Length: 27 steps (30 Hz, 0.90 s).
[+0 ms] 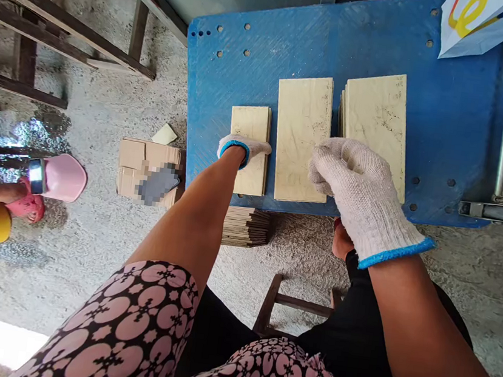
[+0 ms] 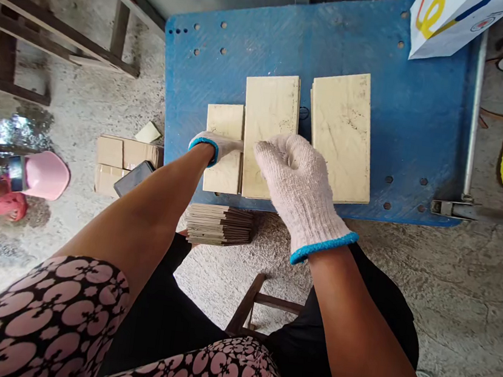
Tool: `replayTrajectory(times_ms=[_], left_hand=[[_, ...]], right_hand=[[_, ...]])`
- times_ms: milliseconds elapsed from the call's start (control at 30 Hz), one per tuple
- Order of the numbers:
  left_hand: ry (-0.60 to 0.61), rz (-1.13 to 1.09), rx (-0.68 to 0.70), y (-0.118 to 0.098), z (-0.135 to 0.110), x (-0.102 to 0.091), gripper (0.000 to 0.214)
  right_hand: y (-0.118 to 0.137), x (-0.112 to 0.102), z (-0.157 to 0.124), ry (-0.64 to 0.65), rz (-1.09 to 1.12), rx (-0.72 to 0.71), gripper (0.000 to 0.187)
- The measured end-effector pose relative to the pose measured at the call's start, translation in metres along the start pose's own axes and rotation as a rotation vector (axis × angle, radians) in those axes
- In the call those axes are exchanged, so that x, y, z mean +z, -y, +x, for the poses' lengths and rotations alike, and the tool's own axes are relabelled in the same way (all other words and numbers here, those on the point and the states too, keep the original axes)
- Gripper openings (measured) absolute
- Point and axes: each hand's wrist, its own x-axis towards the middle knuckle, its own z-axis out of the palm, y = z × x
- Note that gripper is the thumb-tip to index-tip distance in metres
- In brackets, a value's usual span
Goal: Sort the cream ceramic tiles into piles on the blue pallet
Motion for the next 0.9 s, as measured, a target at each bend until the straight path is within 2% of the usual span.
replayTrajectory(times_ms=[200,367,667,767,900], left_hand=[[0.064,0.004,-0.024,-0.005,-0.004,-0.004,0.102],[0.063,-0.020,0.011,-0.007,-0.002,-0.003,0.103],[0.067,-0.045,-0.023,-0.008,-0.001,-0.002,0.105],[-0.003,-0.119,-0.025,-0.002,-0.009,-0.001,0.110],[-0.242,-0.277,0.063,0.013,-0.029,0.003,0.119]], right_hand=[[0.000,0.002,-0.001,-0.001,-0.009,0.010,0.022],[-0.002,0.003,-0.001,0.020,-0.021,-0.001,0.022],[-0.001,0.006,-0.001,0.036,-0.055,-0.002,0.022],[0.003,0.006,0.000,0.032,-0.081,0.012,0.023],[0.002,0.006,0.000,0.043,-0.077,-0.021,0.026]])
